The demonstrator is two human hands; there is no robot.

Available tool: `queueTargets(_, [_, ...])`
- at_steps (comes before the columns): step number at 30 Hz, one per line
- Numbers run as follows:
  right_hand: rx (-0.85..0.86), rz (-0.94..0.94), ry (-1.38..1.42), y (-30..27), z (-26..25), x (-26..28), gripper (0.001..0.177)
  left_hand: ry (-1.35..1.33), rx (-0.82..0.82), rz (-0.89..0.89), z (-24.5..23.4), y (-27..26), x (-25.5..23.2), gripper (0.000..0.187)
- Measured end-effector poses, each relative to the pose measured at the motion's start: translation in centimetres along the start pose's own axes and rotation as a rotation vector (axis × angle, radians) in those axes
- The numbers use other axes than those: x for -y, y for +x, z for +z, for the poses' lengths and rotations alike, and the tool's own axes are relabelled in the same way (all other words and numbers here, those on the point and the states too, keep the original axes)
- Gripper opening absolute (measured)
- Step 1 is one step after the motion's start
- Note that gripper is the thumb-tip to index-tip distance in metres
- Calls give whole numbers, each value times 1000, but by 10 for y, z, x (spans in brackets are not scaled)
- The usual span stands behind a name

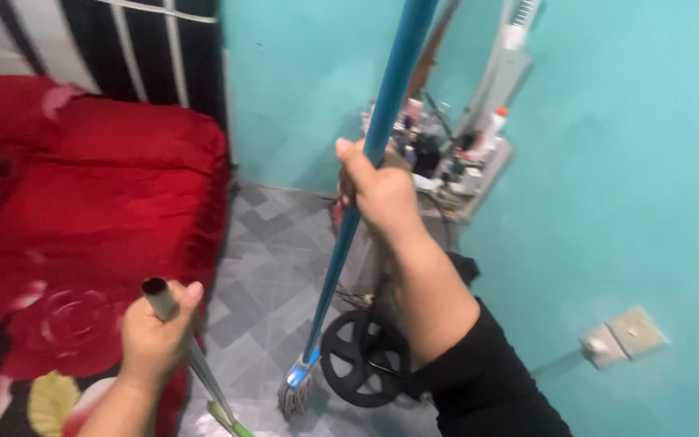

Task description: Sweeping and mopping the tiled floor in a bedroom and then placing a mat.

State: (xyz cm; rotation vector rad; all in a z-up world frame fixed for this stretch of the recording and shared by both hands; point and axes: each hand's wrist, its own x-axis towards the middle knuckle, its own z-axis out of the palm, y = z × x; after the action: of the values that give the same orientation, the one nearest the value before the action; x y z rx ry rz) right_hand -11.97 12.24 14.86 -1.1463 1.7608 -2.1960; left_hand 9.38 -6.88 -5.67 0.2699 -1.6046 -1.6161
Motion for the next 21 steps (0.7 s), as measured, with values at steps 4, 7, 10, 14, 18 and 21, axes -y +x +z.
queueTargets(4, [49,-32,-26,41,50,-20,35,232,-141,73,-35,20,0,45])
queueTargets(7, [-7,22,-9,62,96,-32,25,378,-264,169,-44,69,-22,44])
queueTargets(10, [-26,29,-11,80,124,-67,23,308,-278,220,-49,118,-45,42])
queueTargets(14, [-127,-74,-60,111,136,-121,29,194,-258,268,-54,172,-65,42])
queueTargets(18, [-185,-118,-20,147,143,-167,29,-61,-175,265,-55,223,-62,42])
queueTargets(21, [-196,-57,75,181,152,-195,24,48,-167,419,-48,254,-42,37])
